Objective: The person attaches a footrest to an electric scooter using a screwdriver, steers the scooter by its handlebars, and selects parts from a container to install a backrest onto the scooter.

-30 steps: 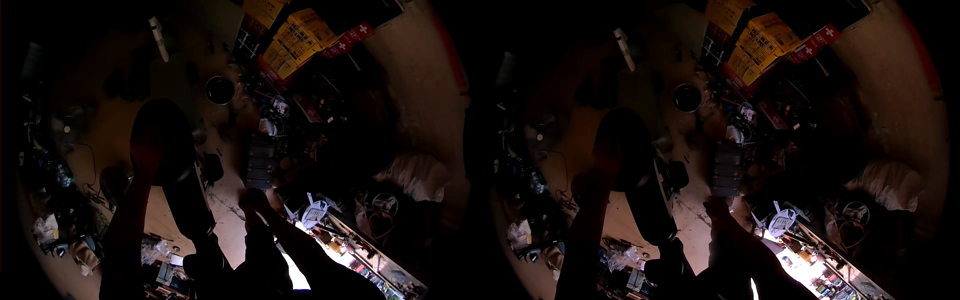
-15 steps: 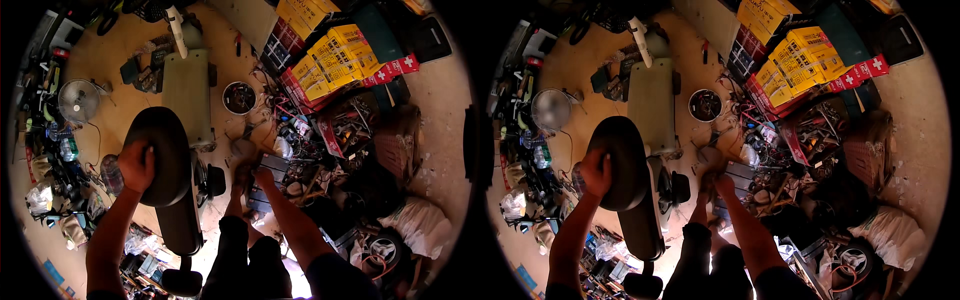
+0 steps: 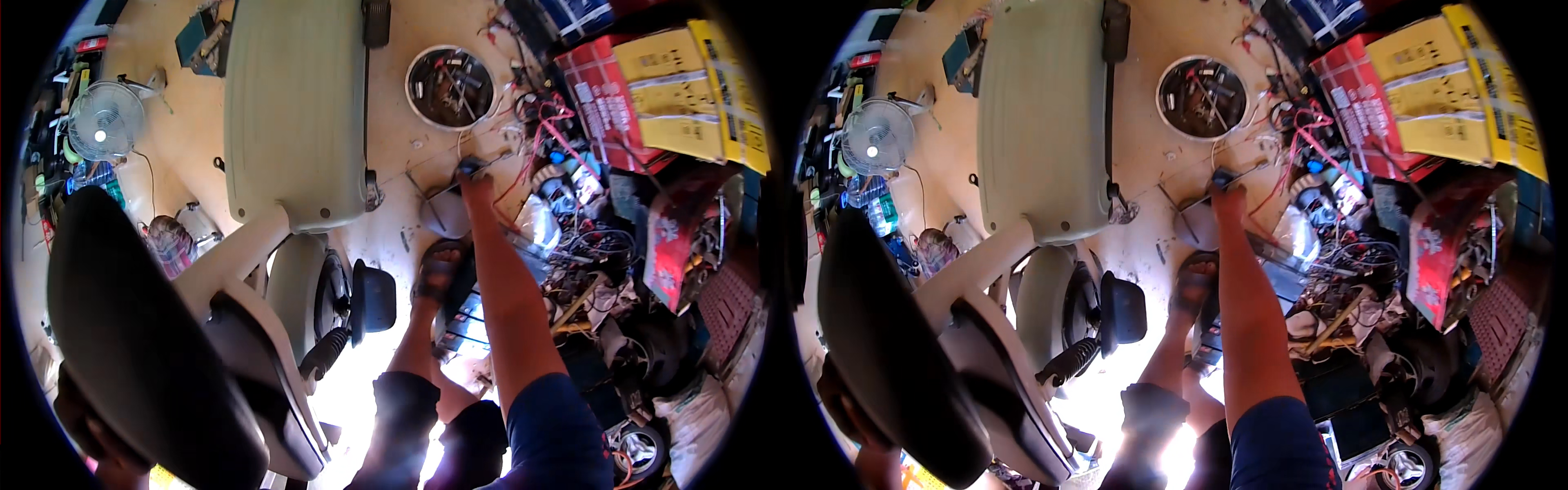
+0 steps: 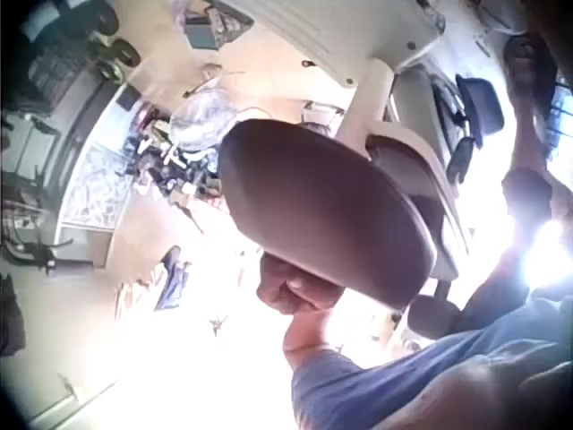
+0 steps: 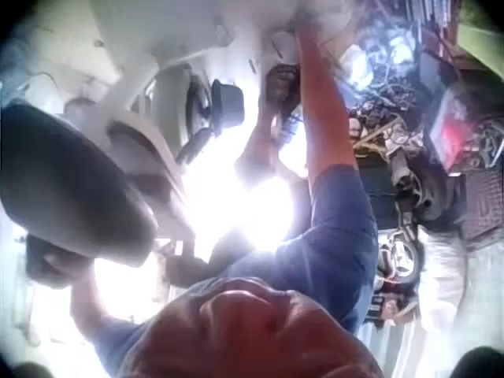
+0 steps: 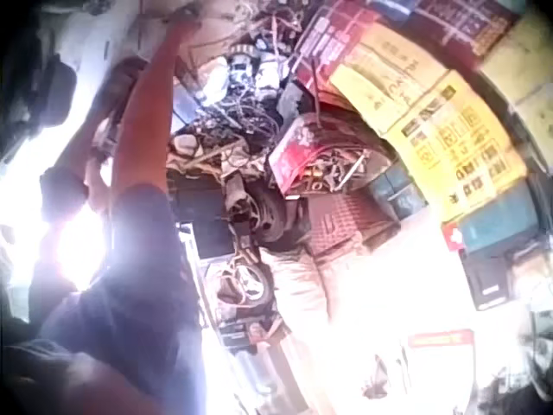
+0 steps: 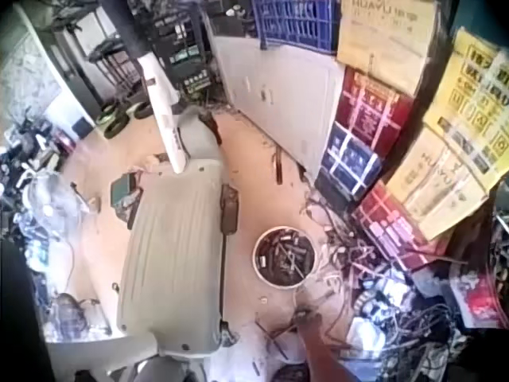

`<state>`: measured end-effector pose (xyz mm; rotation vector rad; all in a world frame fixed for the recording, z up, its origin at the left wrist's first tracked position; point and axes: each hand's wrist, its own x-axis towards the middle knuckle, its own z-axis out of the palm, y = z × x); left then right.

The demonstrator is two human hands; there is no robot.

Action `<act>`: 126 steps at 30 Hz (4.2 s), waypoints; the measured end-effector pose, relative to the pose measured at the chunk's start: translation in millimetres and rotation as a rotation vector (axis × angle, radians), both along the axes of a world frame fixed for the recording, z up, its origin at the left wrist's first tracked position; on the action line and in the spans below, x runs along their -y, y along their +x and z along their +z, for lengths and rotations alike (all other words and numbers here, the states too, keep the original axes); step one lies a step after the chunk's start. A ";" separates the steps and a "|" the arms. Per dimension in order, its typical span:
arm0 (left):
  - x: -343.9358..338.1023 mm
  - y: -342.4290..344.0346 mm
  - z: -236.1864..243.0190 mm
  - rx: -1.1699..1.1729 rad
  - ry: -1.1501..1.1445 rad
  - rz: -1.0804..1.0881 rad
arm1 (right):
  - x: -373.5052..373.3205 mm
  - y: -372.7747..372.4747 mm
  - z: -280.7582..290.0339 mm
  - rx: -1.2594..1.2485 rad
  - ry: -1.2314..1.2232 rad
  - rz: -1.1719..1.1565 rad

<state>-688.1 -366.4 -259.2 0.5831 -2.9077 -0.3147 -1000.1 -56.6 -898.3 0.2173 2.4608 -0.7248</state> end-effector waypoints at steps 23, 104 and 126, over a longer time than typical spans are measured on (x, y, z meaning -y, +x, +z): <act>-1.0 -9.1 -23.6 0.049 -0.026 0.085 | -35.3 22.7 249.6 0.123 -0.640 -0.525; -323.1 -192.1 -232.8 0.204 1.022 0.846 | 28.6 -166.9 -40.0 0.678 -0.657 -0.236; -354.0 -78.9 -99.5 -0.080 2.132 0.950 | -248.7 -32.0 645.2 0.247 -1.158 -0.699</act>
